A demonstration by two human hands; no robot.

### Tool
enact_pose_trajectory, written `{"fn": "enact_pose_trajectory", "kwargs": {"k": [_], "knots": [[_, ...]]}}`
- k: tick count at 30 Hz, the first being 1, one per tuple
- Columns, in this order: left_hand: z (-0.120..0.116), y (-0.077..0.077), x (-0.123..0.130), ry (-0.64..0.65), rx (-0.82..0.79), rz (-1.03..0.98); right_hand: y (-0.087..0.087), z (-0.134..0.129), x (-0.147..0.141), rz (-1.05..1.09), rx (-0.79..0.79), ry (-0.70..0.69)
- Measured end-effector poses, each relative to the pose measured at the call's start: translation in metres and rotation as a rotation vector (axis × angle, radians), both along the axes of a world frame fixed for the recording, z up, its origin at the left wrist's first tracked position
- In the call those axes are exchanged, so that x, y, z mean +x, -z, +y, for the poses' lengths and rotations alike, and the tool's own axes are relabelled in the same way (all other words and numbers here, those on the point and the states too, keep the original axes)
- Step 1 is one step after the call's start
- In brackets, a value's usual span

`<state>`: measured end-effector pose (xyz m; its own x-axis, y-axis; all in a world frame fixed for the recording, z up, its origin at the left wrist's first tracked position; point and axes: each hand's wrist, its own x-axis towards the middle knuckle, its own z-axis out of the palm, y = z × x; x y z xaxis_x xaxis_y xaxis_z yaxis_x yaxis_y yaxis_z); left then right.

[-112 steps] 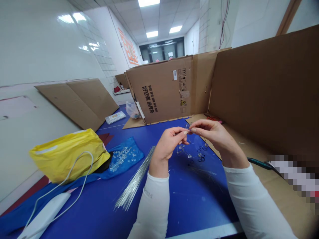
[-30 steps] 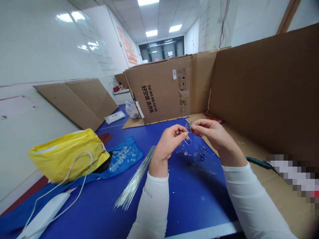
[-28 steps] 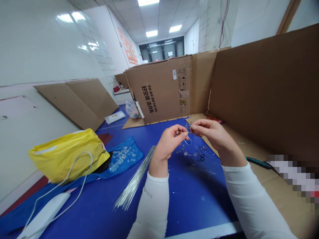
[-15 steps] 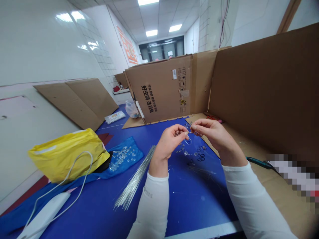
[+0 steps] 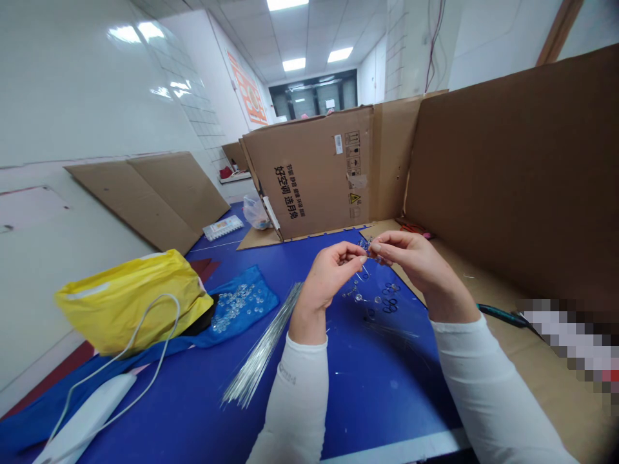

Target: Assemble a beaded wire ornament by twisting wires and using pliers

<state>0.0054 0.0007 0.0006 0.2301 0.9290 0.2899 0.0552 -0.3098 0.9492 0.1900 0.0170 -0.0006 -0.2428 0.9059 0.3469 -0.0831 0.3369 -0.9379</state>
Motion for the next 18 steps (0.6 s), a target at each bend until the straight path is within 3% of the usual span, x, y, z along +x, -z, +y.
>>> {"fn": "enact_pose_trajectory", "kwargs": {"k": [18], "knots": [[-0.0011, -0.0012, 0.0011, -0.014, 0.003, 0.044, -0.0003, -0.0015, 0.0011, -0.023, -0.003, 0.003]]}}
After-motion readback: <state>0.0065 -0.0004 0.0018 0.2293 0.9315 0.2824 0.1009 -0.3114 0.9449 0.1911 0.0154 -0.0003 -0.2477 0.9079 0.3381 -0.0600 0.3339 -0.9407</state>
